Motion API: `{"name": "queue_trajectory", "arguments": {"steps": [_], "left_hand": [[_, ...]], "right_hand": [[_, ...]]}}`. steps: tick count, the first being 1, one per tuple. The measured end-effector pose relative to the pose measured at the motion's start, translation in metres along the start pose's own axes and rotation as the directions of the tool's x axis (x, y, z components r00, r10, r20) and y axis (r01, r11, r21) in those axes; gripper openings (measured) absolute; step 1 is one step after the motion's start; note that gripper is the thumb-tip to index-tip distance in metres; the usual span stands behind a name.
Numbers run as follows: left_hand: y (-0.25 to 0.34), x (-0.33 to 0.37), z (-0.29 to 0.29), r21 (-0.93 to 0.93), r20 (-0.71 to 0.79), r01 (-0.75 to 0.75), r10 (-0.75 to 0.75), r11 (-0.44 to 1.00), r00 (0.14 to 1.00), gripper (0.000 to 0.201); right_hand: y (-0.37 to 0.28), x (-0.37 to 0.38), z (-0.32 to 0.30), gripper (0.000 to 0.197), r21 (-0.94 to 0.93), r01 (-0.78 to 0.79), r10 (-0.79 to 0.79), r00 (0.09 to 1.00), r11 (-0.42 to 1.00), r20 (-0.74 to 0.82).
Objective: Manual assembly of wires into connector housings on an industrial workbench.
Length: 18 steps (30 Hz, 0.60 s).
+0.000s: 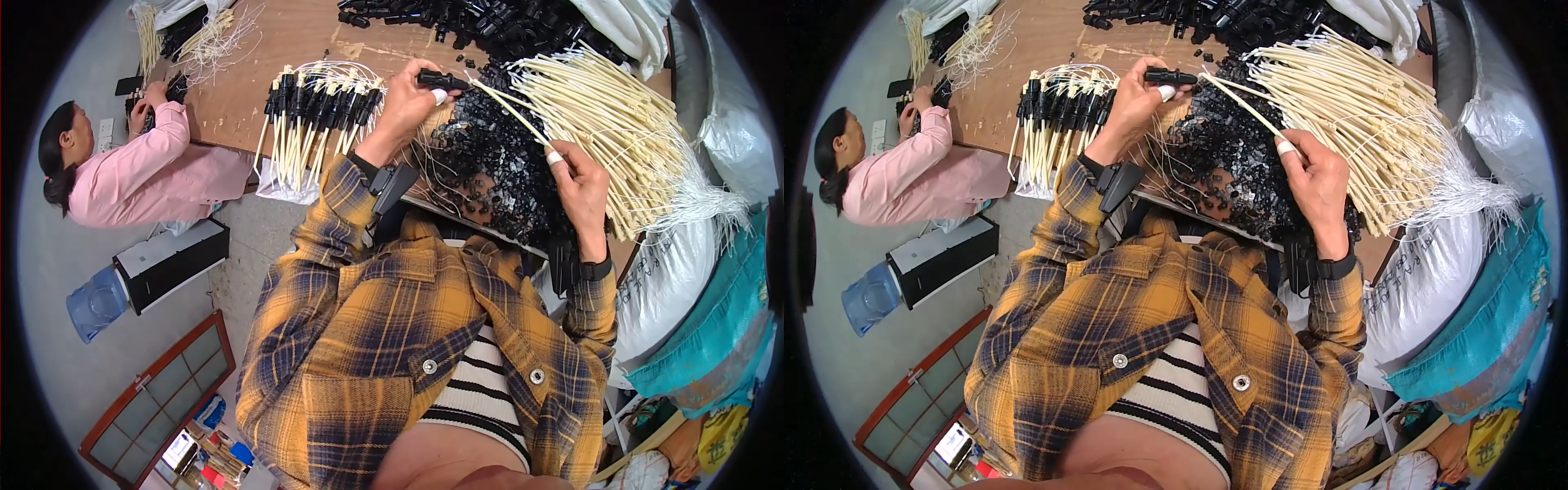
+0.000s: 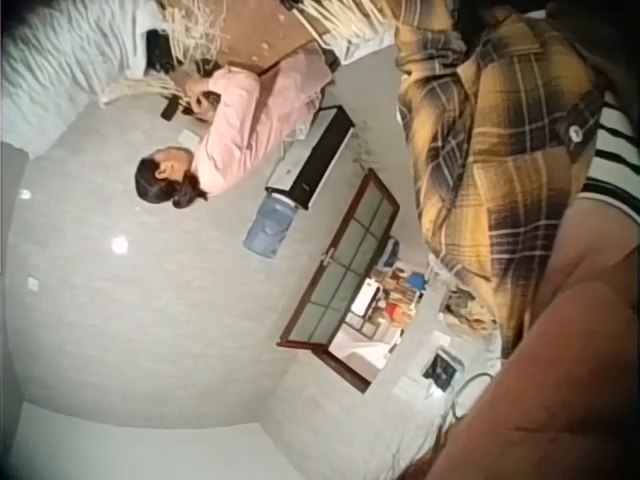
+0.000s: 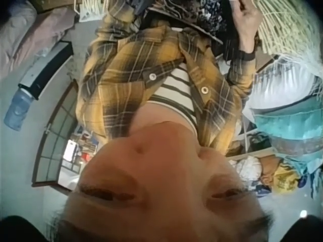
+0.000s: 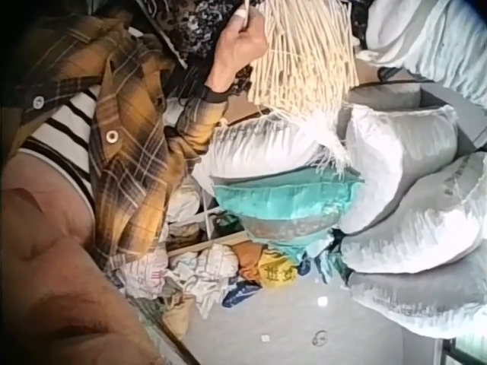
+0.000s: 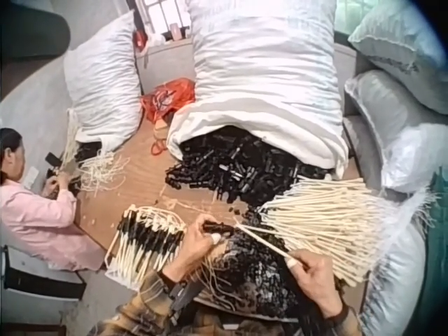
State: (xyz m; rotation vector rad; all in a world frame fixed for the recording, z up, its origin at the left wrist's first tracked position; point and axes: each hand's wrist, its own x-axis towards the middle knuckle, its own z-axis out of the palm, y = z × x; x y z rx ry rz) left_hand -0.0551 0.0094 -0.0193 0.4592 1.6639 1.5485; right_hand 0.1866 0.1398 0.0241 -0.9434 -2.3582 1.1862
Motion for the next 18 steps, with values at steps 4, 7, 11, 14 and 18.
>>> {"name": "queue_trajectory", "arguments": {"steps": [4, 7, 11, 14, 18], "left_hand": [[0.001, -0.007, 0.003, -0.199, -0.005, -0.075, 0.075, 0.977, 0.997, 0.025], [0.0, -0.007, 0.003, -0.171, 0.011, -0.144, 0.148, 0.975, 0.989, 0.018], [-0.002, -0.011, 0.001, 0.093, -0.026, -0.282, 0.286, 0.955, 0.958, 0.016], [-0.005, -0.013, 0.0, 0.421, -0.031, -0.364, 0.415, 0.831, 0.909, 0.019], [-0.011, -0.016, 0.005, 0.404, 0.042, -0.527, 0.56, 0.748, 0.827, 0.025]], "right_hand": [[-0.003, -0.006, -0.001, 0.015, 0.075, -0.035, 0.038, 0.998, 0.997, -0.04], [0.0, -0.01, -0.001, 0.016, 0.16, -0.043, 0.052, 0.997, 0.986, -0.052], [-0.003, -0.014, -0.001, 0.014, 0.239, -0.064, 0.073, 0.997, 0.969, -0.032], [-0.004, -0.017, 0.001, 0.014, 0.351, -0.061, 0.082, 0.996, 0.934, -0.046], [-0.003, -0.019, -0.001, 0.014, 0.323, -0.06, 0.067, 0.998, 0.945, -0.011]]}}
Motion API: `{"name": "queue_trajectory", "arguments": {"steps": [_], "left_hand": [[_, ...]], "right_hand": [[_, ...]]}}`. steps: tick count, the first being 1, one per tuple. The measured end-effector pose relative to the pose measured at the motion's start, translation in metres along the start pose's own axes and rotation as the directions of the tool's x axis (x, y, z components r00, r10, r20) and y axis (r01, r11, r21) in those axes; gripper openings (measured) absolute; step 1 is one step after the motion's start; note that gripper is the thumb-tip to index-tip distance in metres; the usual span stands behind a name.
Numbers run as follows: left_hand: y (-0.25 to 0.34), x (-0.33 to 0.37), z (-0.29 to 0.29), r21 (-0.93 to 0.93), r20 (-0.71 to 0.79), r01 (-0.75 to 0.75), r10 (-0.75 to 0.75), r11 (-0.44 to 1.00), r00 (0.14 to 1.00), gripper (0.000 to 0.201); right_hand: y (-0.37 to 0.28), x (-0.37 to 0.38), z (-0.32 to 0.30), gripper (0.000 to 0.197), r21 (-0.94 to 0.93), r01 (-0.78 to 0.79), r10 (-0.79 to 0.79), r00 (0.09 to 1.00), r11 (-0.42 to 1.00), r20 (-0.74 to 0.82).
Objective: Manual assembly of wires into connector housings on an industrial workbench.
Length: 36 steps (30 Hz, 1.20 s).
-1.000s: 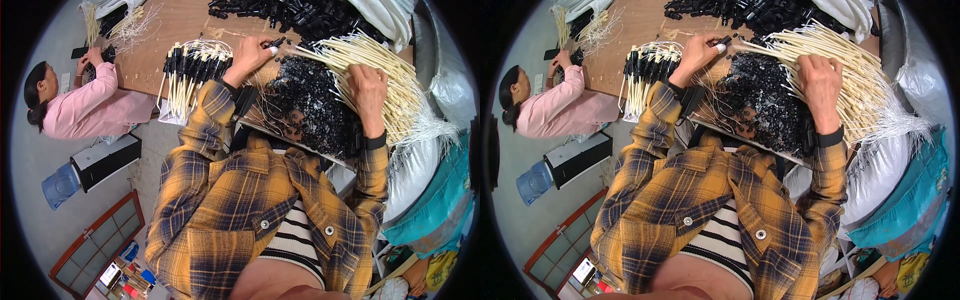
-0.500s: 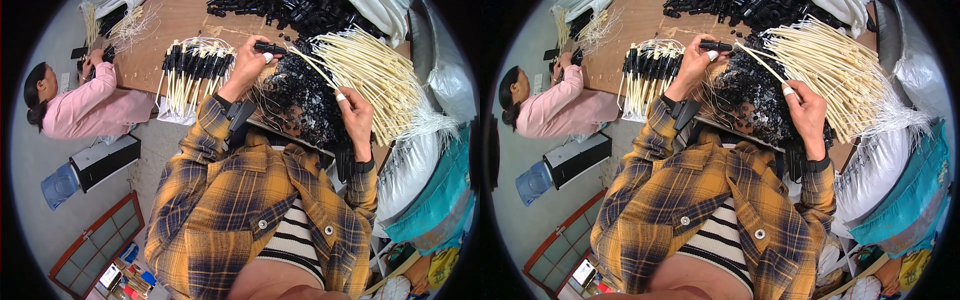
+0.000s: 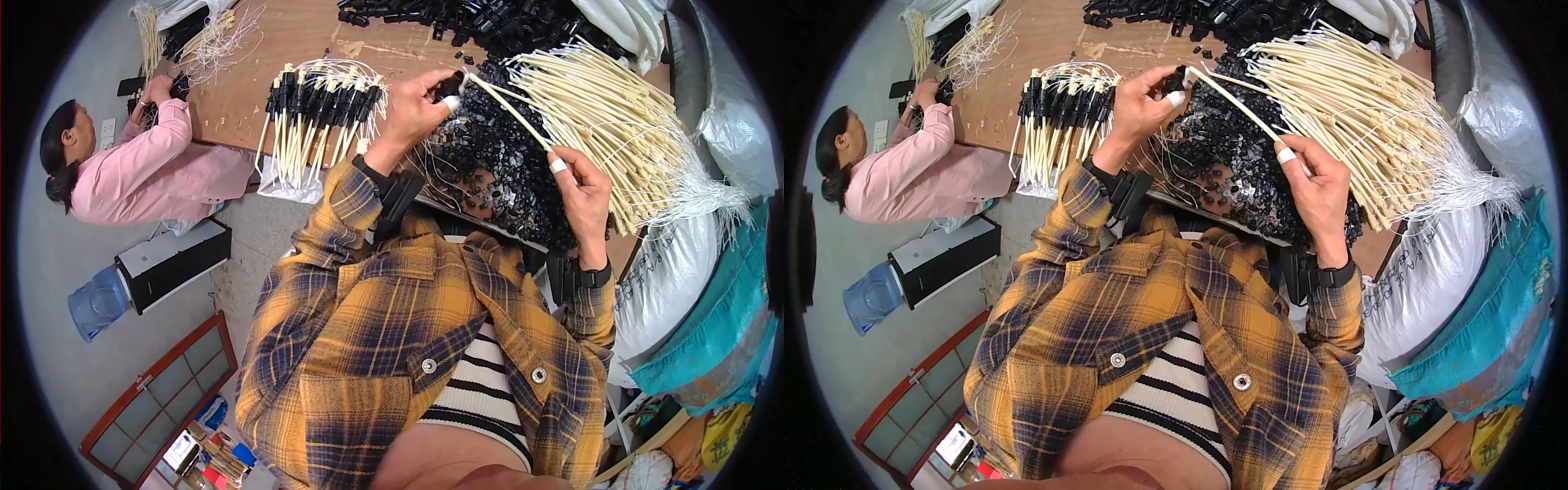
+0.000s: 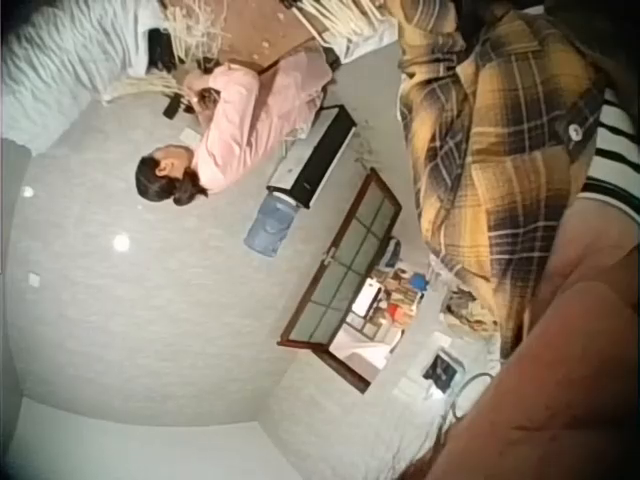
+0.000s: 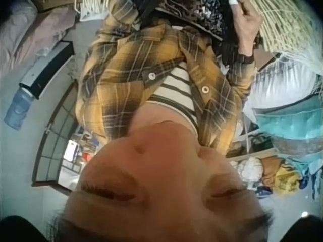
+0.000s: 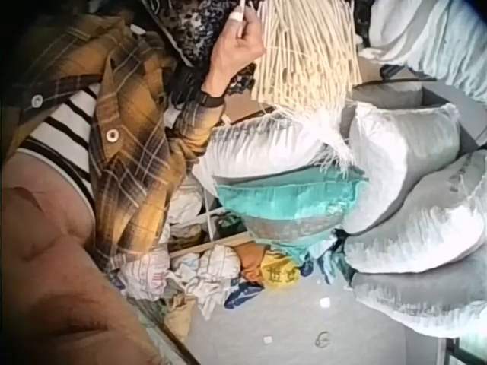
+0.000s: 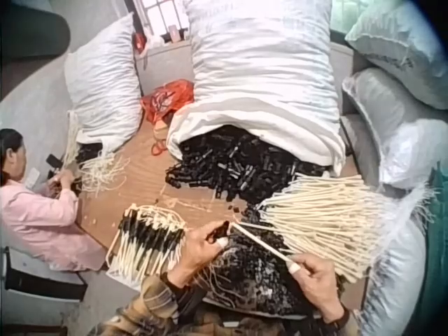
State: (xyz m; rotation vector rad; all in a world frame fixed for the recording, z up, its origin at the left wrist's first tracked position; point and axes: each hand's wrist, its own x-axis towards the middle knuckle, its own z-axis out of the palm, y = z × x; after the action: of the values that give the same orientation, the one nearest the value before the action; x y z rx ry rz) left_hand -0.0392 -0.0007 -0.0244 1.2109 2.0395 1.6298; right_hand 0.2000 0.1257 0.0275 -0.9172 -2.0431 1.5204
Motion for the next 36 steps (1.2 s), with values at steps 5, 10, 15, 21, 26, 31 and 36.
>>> {"name": "queue_trajectory", "arguments": {"steps": [5, 10, 15, 21, 26, 31, 36], "left_hand": [[-0.012, 0.0, -0.007, 0.12, 0.049, -0.137, 0.132, 0.983, 0.99, 0.03], [-0.004, 0.011, -0.014, 0.493, 0.178, -0.37, 0.325, 0.787, 0.929, 0.031], [-0.012, 0.012, -0.012, 0.508, 0.141, -0.417, 0.404, 0.754, 0.904, 0.031], [0.011, 0.013, -0.005, 0.512, 0.362, -0.605, 0.486, 0.61, 0.796, 0.019], [0.068, -0.022, 0.03, 0.42, 0.592, -0.648, 0.349, 0.636, 0.727, 0.017], [0.007, -0.014, -0.011, 0.614, 0.176, 0.016, -0.157, 0.789, 0.972, 0.009], [0.052, -0.015, 0.017, -0.2, 0.454, 0.61, -0.48, 0.766, 0.751, 0.013]], "right_hand": [[0.005, 0.001, -0.007, 0.016, -0.185, 0.163, -0.145, 0.983, 0.969, 0.11], [-0.001, -0.003, -0.005, 0.016, -0.315, 0.171, -0.144, 0.984, 0.934, 0.109], [-0.002, -0.004, -0.006, 0.016, -0.311, 0.212, -0.215, 0.976, 0.926, 0.023], [0.003, -0.002, 0.002, 0.015, -0.362, 0.283, -0.263, 0.959, 0.888, 0.106], [0.002, 0.013, 0.033, 0.008, -0.542, 0.354, -0.337, 0.932, 0.762, 0.134], [0.013, 0.014, -0.024, 0.015, 0.835, 0.007, -0.201, 0.972, 0.551, 0.125], [0.001, 0.005, 0.038, 0.019, -0.493, 0.555, -0.435, 0.831, 0.669, 0.345]]}}
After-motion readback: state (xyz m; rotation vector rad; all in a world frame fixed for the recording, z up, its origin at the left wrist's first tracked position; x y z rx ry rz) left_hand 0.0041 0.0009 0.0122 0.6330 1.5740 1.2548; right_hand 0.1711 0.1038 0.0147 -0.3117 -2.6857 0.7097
